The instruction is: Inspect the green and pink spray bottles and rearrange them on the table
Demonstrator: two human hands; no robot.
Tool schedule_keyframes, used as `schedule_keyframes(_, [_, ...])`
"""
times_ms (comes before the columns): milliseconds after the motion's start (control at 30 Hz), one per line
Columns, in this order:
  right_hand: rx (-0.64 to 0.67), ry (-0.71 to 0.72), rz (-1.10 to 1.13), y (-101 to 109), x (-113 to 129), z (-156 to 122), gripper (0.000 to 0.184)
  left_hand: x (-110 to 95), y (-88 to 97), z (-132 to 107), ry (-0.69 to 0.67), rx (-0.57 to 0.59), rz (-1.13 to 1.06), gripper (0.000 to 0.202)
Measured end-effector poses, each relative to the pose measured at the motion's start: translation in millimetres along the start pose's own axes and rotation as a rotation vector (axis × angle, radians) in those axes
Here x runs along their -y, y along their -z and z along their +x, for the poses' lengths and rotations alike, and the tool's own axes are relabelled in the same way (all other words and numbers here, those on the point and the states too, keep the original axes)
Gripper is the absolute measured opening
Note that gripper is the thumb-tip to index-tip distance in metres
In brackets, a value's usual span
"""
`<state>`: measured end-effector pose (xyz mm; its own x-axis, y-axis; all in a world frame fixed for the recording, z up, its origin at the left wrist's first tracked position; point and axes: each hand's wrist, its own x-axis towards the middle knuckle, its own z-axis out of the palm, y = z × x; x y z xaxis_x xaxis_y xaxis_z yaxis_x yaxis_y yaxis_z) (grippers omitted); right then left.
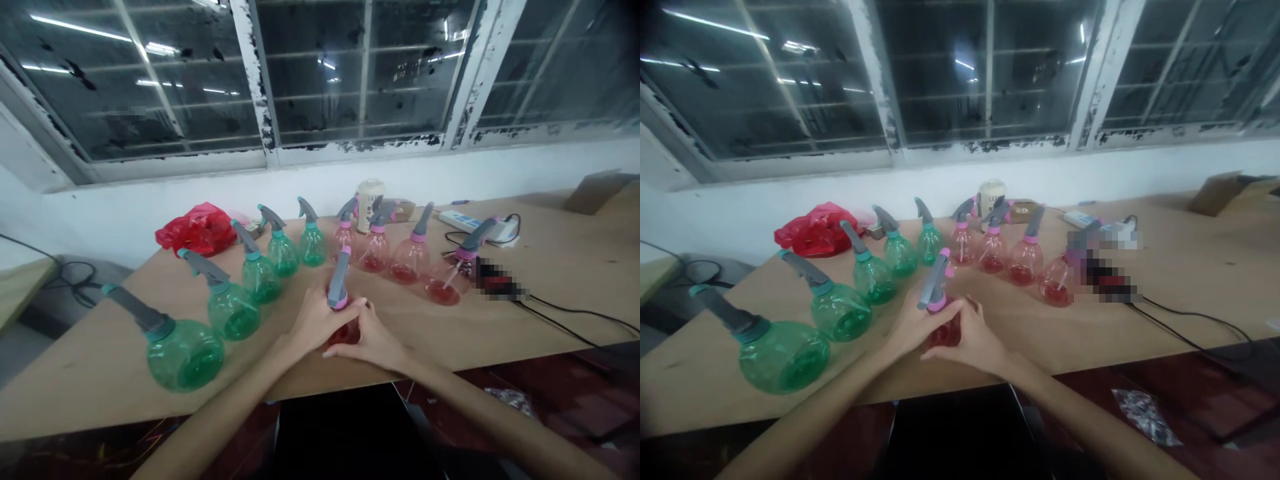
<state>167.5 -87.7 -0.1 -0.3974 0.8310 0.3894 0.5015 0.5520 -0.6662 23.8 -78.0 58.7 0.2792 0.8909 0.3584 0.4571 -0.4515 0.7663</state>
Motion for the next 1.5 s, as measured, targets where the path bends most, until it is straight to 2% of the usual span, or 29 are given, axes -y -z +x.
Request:
schedule_keyframes(100, [0.012, -0.004, -0.004, -4, -1, 7, 0.078, 5, 1.5, 5, 0.036, -0.057, -0.037, 0.026])
schedule_keyframes(200, [0.039, -0.005, 0.001, -4, 0, 14, 0.085, 6, 5.2, 11, 0.01, -0.132, -0.037, 0.033])
schedule_keyframes(367, [0.155, -0.009, 0.036, 11, -6, 22, 0.101, 5, 14.0, 19, -0.033, -0.119, -0.129, 0.046])
schedule_keyframes(400, [0.174, -0.013, 0.055, 16, -9, 24, 0.096, 6, 16.0, 21, -0.024, -0.123, -0.17, 0.047])
schedule_keyframes(467, [0.152, -0.026, 0.105, 27, -17, 28, 0.073, 7, 20.0, 24, 0.021, -0.138, -0.27, 0.049])
schedule_keyframes(567, [-0.004, -0.056, 0.161, 40, -37, 39, 0.035, 12, 24.8, 28, 0.148, -0.15, -0.457, 0.05])
schedule_keyframes(667, [-0.106, -0.063, 0.13, 41, -60, 51, 0.026, 19, 26.7, 31, 0.229, -0.116, -0.668, 0.054])
schedule_keyframes(733, [-0.107, -0.026, 0.067, 37, -71, 56, 0.021, 24, 25.7, 31, 0.245, -0.073, -0.776, 0.053])
schedule_keyframes(833, [-0.048, 0.073, -0.042, 27, -77, 61, 0.018, 31, 21.1, 30, 0.311, -0.016, -0.903, 0.048])
schedule_keyframes(967, [0.019, 0.176, -0.176, 17, -77, 63, 0.022, 34, 12.2, 26, 0.453, -0.003, -1.022, 0.038])
schedule_keyframes(1133, [0.029, 0.176, -0.213, 11, -85, 63, 0.027, 34, 7.3, 24, 0.55, 0.017, -1.087, 0.028])
schedule_keyframes(1300, [0.013, 0.202, -0.163, 11, -91, 64, 0.031, 28, 5.8, 23, 0.576, 0.05, -1.126, 0.025])
schedule_keyframes(1500, [0.089, 0.18, -0.17, 18, -88, 65, 0.03, 26, -3.0, 19, 0.63, 0.131, -1.144, 0.022])
